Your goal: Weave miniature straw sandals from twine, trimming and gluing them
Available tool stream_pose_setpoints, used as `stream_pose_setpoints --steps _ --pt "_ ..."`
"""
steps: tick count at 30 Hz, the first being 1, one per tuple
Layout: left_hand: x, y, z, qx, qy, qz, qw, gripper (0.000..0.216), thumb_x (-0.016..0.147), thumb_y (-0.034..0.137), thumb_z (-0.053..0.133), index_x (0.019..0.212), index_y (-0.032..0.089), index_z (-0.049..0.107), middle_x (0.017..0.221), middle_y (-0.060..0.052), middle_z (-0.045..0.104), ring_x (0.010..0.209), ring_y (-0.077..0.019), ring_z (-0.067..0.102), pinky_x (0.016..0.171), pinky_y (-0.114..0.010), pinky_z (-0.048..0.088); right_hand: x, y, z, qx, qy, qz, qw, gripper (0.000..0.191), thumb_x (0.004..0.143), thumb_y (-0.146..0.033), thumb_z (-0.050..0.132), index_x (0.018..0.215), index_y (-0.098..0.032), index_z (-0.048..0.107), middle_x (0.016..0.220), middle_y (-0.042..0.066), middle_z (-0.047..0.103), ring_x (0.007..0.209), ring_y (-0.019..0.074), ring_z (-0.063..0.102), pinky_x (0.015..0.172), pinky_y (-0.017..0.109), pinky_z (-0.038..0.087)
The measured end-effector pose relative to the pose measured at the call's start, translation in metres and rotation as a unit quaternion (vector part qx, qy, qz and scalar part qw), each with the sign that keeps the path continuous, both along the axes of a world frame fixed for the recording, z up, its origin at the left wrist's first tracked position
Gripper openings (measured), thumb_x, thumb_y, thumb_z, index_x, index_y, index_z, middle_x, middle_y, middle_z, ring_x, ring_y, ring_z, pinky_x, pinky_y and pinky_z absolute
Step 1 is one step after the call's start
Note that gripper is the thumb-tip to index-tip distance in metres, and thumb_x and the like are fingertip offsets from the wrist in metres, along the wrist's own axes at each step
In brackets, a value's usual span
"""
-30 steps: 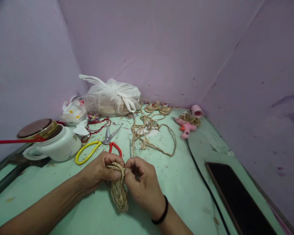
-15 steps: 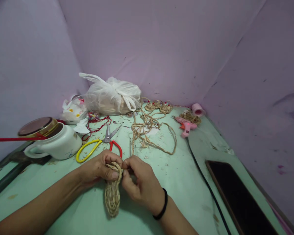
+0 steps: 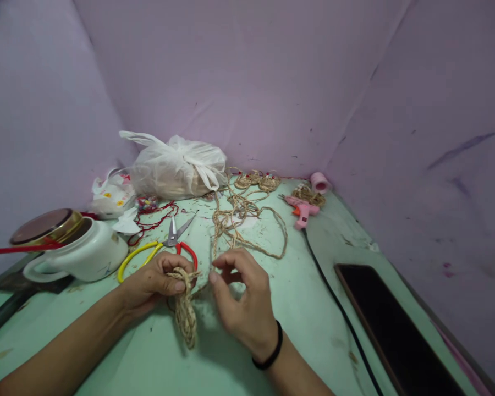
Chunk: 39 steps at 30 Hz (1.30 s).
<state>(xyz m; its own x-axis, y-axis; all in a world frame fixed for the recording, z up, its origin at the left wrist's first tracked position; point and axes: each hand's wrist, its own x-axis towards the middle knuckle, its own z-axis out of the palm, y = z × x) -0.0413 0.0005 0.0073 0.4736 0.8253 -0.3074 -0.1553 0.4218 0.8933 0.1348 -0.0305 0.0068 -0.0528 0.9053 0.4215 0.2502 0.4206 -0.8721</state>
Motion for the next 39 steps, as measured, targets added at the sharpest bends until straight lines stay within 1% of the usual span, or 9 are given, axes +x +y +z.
stream_pose_setpoints --steps 3,6,10,15,20,23,32,36,39 --pt "0.001 0.000 -0.002 0.007 0.013 0.024 1.000 0.020 0.045 0.017 0.076 0.061 0.011 0.066 0.051 0.001 0.060 0.046 -0.0076 0.049 0.047 -0.018 0.035 -0.003 -0.001 0.005 -0.104 -0.006 -0.012 0.995 0.015 0.071 -0.023 0.056 0.057 -0.016 0.058 0.054 0.000 0.053 0.050 0.0113 0.046 0.046 0.023 0.038" --pt "0.003 0.000 -0.003 0.015 0.038 0.028 0.999 0.017 0.045 0.016 0.074 0.059 0.011 0.065 0.050 0.001 0.060 0.045 -0.0089 0.050 0.046 -0.019 0.037 -0.008 0.000 0.005 -0.224 0.030 0.018 0.974 0.015 0.067 -0.026 0.059 0.062 -0.013 0.065 0.055 0.002 0.059 0.049 0.0109 0.046 0.047 0.024 0.036" --pt "0.004 -0.001 -0.003 0.038 0.087 0.019 0.995 0.014 0.046 0.015 0.072 0.058 0.011 0.065 0.047 0.001 0.059 0.043 -0.0089 0.048 0.042 -0.019 0.035 -0.012 0.003 0.005 -0.315 0.102 0.037 0.943 0.015 0.060 -0.026 0.063 0.059 -0.012 0.066 0.052 0.000 0.059 0.046 0.0077 0.045 0.047 0.022 0.035" --pt "0.006 -0.001 0.001 0.042 0.131 0.013 0.990 0.013 0.044 0.014 0.070 0.056 0.010 0.065 0.045 0.001 0.059 0.041 -0.0087 0.047 0.041 -0.019 0.035 -0.010 0.006 0.002 -0.417 0.173 0.078 0.889 0.015 0.055 -0.027 0.065 0.054 -0.013 0.061 0.042 -0.006 0.049 0.034 0.0029 0.034 0.036 0.019 0.023" --pt "0.008 -0.002 0.003 0.032 0.124 0.013 0.992 0.012 0.042 0.011 0.070 0.052 0.011 0.065 0.044 0.002 0.058 0.041 -0.0077 0.047 0.041 -0.018 0.035 -0.010 0.006 -0.002 -0.473 0.220 0.119 0.845 0.015 0.055 -0.025 0.060 0.049 -0.015 0.050 0.039 -0.008 0.040 0.033 0.0015 0.028 0.034 0.018 0.014" --pt "0.009 -0.003 0.001 0.029 0.118 0.013 0.992 0.012 0.042 0.011 0.070 0.053 0.011 0.066 0.044 0.002 0.058 0.041 -0.0074 0.047 0.041 -0.018 0.035 -0.013 0.006 -0.002 -0.473 0.223 0.119 0.844 0.013 0.054 -0.024 0.057 0.050 -0.015 0.048 0.038 -0.009 0.037 0.034 0.0010 0.026 0.034 0.017 0.012" --pt "0.007 -0.002 -0.003 0.004 0.069 -0.020 0.997 0.014 0.042 0.013 0.071 0.055 0.010 0.066 0.048 0.000 0.062 0.044 -0.0097 0.050 0.045 -0.019 0.038 -0.014 0.007 -0.003 -0.472 0.260 0.187 0.821 0.009 0.054 -0.023 0.053 0.053 -0.015 0.048 0.046 -0.007 0.042 0.037 0.0031 0.036 0.037 0.017 0.030" --pt "0.007 -0.001 -0.002 -0.006 0.064 -0.022 0.998 0.014 0.041 0.013 0.071 0.054 0.010 0.066 0.047 0.000 0.061 0.043 -0.0092 0.049 0.043 -0.019 0.036 -0.013 0.007 -0.003 -0.479 0.272 0.204 0.809 0.009 0.054 -0.023 0.054 0.054 -0.015 0.049 0.047 -0.007 0.041 0.039 0.0036 0.036 0.038 0.017 0.031" --pt "0.008 -0.001 -0.002 -0.009 0.054 -0.020 0.998 0.015 0.040 0.013 0.072 0.054 0.010 0.066 0.046 0.001 0.060 0.042 -0.0080 0.047 0.043 -0.018 0.035 -0.013 0.007 -0.004 -0.483 0.275 0.207 0.805 0.009 0.054 -0.022 0.053 0.054 -0.015 0.048 0.047 -0.006 0.040 0.038 0.0034 0.034 0.036 0.017 0.026"
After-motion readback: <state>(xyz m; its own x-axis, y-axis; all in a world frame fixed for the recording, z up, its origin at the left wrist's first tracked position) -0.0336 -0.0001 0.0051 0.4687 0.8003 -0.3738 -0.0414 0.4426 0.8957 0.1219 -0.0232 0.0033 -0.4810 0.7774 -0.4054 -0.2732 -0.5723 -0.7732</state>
